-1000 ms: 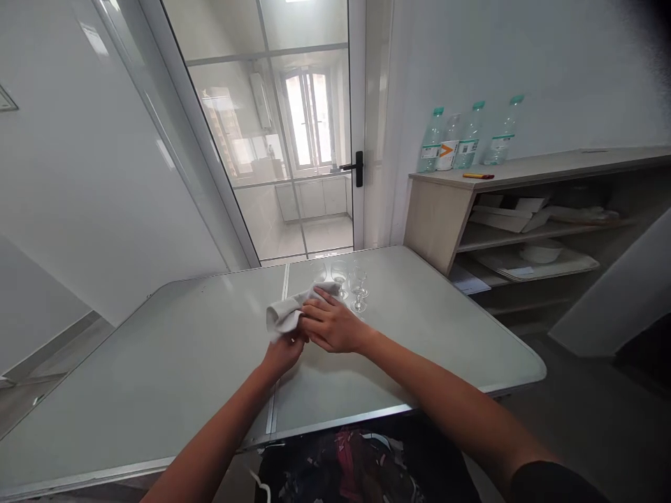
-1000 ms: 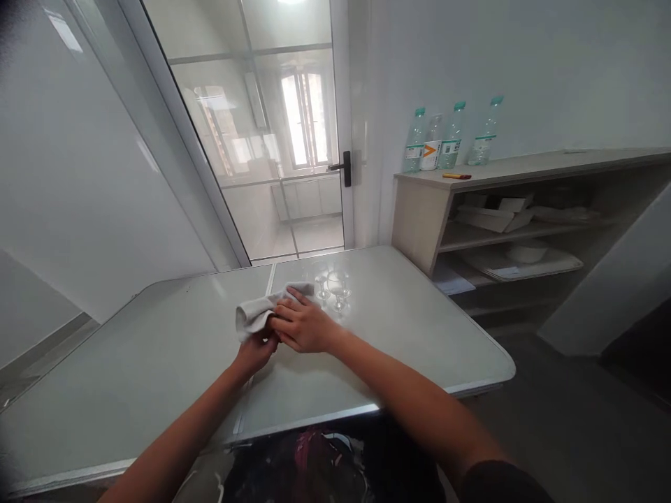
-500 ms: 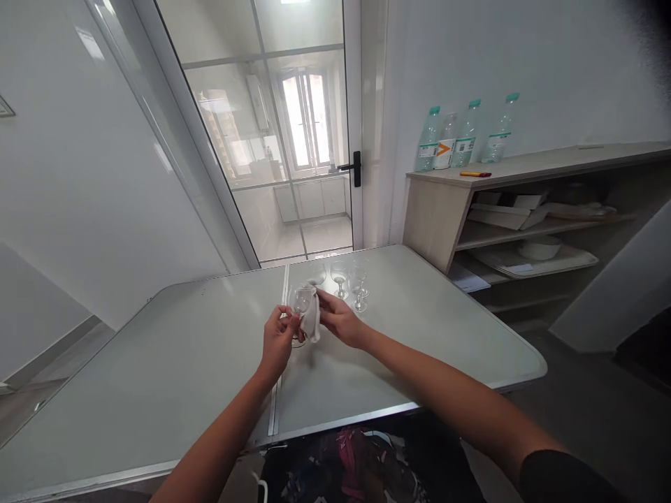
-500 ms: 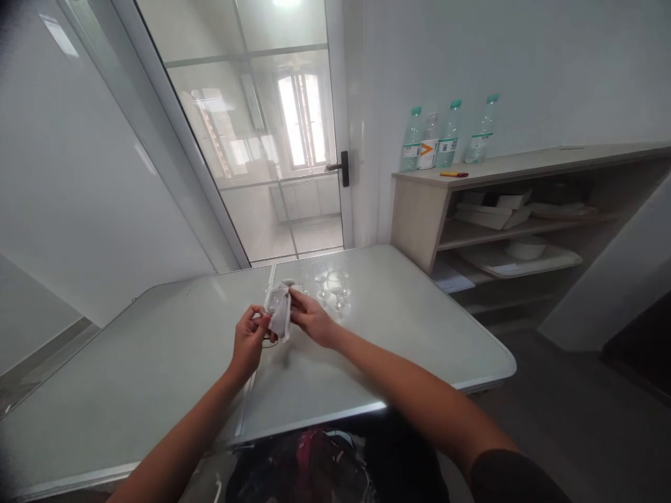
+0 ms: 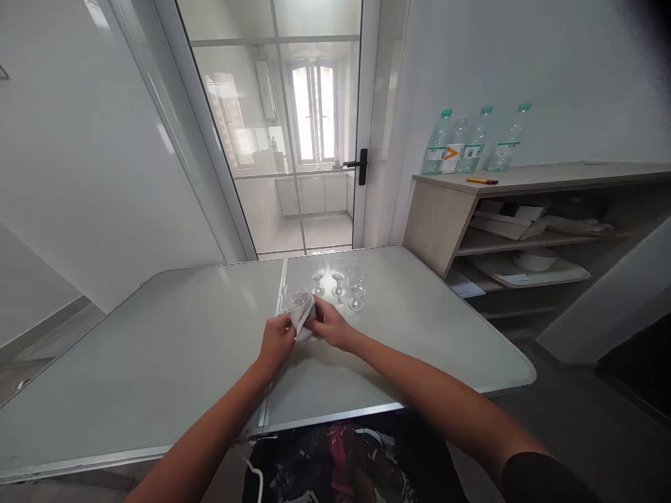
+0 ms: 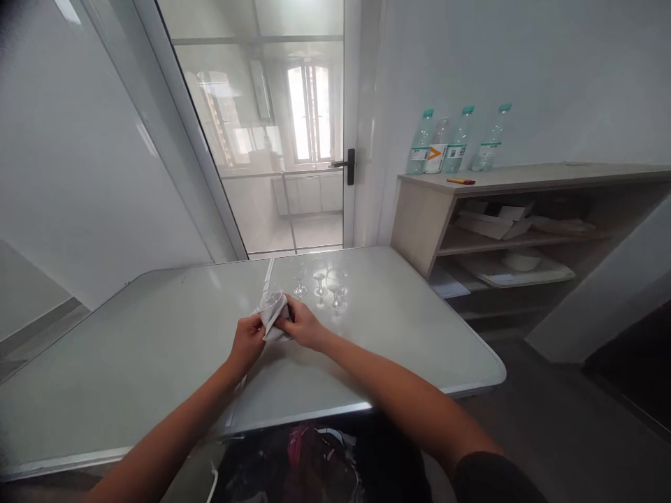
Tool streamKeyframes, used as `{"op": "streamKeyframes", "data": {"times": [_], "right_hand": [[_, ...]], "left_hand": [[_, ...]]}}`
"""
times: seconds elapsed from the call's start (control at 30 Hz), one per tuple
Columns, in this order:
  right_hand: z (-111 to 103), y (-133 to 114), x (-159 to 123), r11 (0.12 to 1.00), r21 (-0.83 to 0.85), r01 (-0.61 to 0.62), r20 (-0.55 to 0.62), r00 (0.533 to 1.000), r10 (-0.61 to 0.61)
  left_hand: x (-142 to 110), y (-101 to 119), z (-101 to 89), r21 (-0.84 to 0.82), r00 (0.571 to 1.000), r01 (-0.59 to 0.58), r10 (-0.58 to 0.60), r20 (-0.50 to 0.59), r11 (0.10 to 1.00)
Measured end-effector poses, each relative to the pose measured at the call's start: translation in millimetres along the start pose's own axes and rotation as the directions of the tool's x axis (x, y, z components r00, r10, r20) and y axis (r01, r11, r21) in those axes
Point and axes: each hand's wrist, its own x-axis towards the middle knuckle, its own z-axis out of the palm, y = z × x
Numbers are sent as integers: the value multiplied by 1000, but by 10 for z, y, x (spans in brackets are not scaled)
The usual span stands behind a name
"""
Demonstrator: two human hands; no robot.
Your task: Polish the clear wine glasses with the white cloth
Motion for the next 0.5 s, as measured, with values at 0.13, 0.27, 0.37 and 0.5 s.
{"op": "streamKeyframes", "data": {"times": [0.13,0.27,0.37,0.5], "right_hand": [[9,84,2,999,3,-35,-32,999,35],[-33,50,13,998,-28,-51,-103,994,48],[-106,22,44,995,-101,-25,-217,976,2],[-208,54,83,979,-172,-108,-249,966,63]], "left_hand": [[12,-71,-17,141,999,-49,45,28,989],[23,-66,10,112,990,-116,106,89,987],[14,32,-42,83,994,-105,106,-9,991],[39,171,-147,-43,954,-10,-3,-301,999]]}}
